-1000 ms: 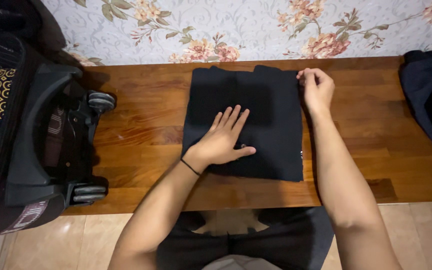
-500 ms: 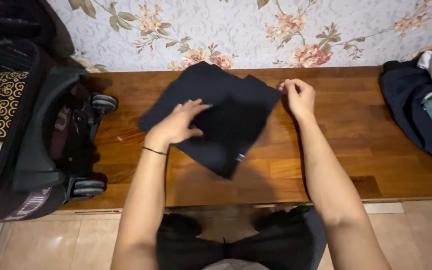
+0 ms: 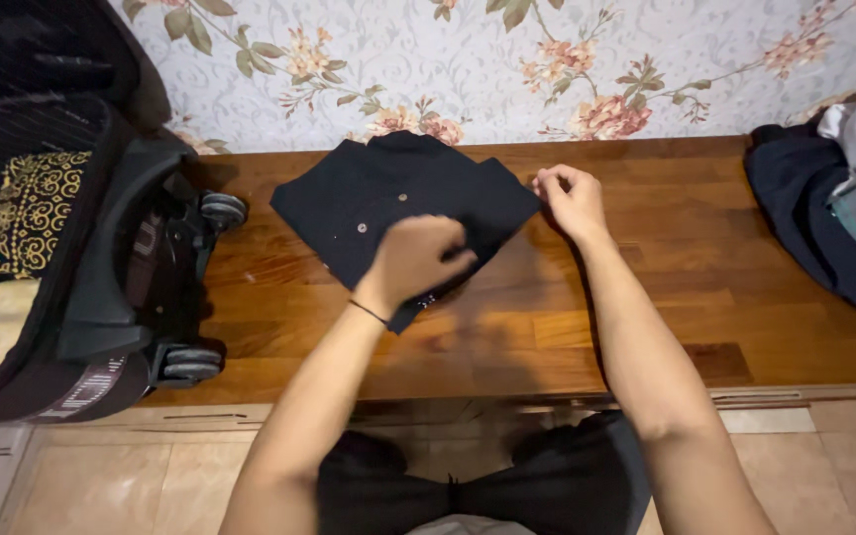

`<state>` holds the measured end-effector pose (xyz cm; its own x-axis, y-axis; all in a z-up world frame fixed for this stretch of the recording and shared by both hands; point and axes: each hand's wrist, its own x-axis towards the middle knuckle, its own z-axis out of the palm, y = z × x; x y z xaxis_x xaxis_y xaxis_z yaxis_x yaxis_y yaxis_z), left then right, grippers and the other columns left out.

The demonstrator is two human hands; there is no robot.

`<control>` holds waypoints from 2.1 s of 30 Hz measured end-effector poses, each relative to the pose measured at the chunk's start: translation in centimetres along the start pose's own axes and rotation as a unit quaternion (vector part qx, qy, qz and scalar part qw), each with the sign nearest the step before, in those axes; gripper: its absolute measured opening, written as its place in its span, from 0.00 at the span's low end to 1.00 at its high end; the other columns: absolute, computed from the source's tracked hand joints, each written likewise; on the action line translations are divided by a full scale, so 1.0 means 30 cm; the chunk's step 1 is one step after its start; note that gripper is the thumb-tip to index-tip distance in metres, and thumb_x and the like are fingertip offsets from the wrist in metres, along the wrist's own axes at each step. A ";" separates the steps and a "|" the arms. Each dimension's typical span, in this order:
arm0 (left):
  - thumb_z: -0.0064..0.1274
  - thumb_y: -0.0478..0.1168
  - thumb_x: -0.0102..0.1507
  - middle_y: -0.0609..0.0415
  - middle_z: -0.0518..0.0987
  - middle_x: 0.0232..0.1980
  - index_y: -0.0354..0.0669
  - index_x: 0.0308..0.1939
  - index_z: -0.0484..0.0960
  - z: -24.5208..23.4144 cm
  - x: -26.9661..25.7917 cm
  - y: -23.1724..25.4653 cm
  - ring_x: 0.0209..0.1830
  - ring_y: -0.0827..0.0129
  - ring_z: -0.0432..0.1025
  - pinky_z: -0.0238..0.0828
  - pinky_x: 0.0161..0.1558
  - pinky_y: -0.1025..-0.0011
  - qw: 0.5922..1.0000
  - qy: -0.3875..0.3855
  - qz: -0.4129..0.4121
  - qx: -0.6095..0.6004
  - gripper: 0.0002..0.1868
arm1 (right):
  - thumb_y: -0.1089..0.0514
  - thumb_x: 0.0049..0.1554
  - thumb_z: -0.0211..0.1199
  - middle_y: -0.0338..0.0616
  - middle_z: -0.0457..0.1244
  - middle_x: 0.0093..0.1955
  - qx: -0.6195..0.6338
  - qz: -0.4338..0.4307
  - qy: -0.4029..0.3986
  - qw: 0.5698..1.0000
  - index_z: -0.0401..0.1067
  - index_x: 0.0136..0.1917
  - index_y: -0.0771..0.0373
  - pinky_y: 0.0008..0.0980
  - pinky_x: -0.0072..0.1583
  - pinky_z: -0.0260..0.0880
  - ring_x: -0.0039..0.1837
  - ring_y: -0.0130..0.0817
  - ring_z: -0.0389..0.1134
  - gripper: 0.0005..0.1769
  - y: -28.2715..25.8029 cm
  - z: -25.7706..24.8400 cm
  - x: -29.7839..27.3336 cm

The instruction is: The person folds a black shirt with decorative patterns on a wooden surface and places it into a suitcase with other packed items.

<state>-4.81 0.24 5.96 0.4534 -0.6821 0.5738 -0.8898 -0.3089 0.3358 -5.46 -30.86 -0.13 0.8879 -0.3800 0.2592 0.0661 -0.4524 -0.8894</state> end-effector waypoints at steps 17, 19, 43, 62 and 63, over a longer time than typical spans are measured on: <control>0.59 0.39 0.65 0.52 0.80 0.27 0.40 0.42 0.83 0.013 -0.011 -0.086 0.24 0.71 0.74 0.70 0.30 0.71 0.958 0.017 -0.158 -0.237 0.07 | 0.52 0.47 0.75 0.50 0.70 0.49 -0.099 -0.258 -0.369 0.888 0.81 0.47 0.60 0.40 0.53 0.71 0.52 0.43 0.70 0.16 -0.407 0.174 -0.252; 0.60 0.39 0.65 0.51 0.80 0.27 0.40 0.42 0.84 0.012 -0.014 -0.078 0.24 0.70 0.74 0.69 0.30 0.71 0.961 0.010 -0.156 -0.228 0.07 | 0.50 0.48 0.76 0.53 0.68 0.55 -0.117 -0.323 -0.356 0.869 0.80 0.50 0.60 0.44 0.59 0.68 0.60 0.51 0.67 0.19 -0.395 0.203 -0.280; 0.61 0.43 0.58 0.51 0.79 0.31 0.44 0.49 0.76 -0.072 -0.010 -0.005 0.32 0.57 0.76 0.72 0.34 0.61 0.969 -0.128 -0.182 -0.106 0.18 | 0.53 0.48 0.69 0.49 0.66 0.46 -0.315 -0.259 -0.258 0.876 0.77 0.48 0.62 0.48 0.53 0.66 0.52 0.51 0.68 0.16 -0.262 0.218 -0.240; 0.57 0.33 0.61 0.45 0.77 0.46 0.41 0.49 0.81 -0.124 -0.149 0.014 0.45 0.46 0.75 0.74 0.46 0.56 0.990 -0.032 -0.136 -0.025 0.12 | 0.63 0.48 0.71 0.41 0.67 0.57 -0.238 -0.342 -0.166 0.894 0.80 0.47 0.59 0.40 0.62 0.66 0.59 0.46 0.66 0.11 -0.266 0.102 -0.172; 0.56 0.32 0.60 0.46 0.77 0.45 0.40 0.50 0.80 -0.125 -0.149 0.024 0.45 0.47 0.75 0.74 0.46 0.56 0.989 -0.043 -0.139 -0.003 0.13 | 0.64 0.47 0.71 0.42 0.67 0.55 -0.230 -0.349 -0.155 0.895 0.79 0.47 0.59 0.40 0.60 0.67 0.58 0.46 0.67 0.12 -0.270 0.101 -0.171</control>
<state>-7.27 5.55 6.43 0.6747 -0.6253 0.3921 -0.7304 -0.4893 0.4766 -9.18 -22.80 4.61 0.7920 0.3345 0.5108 0.5225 -0.8041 -0.2835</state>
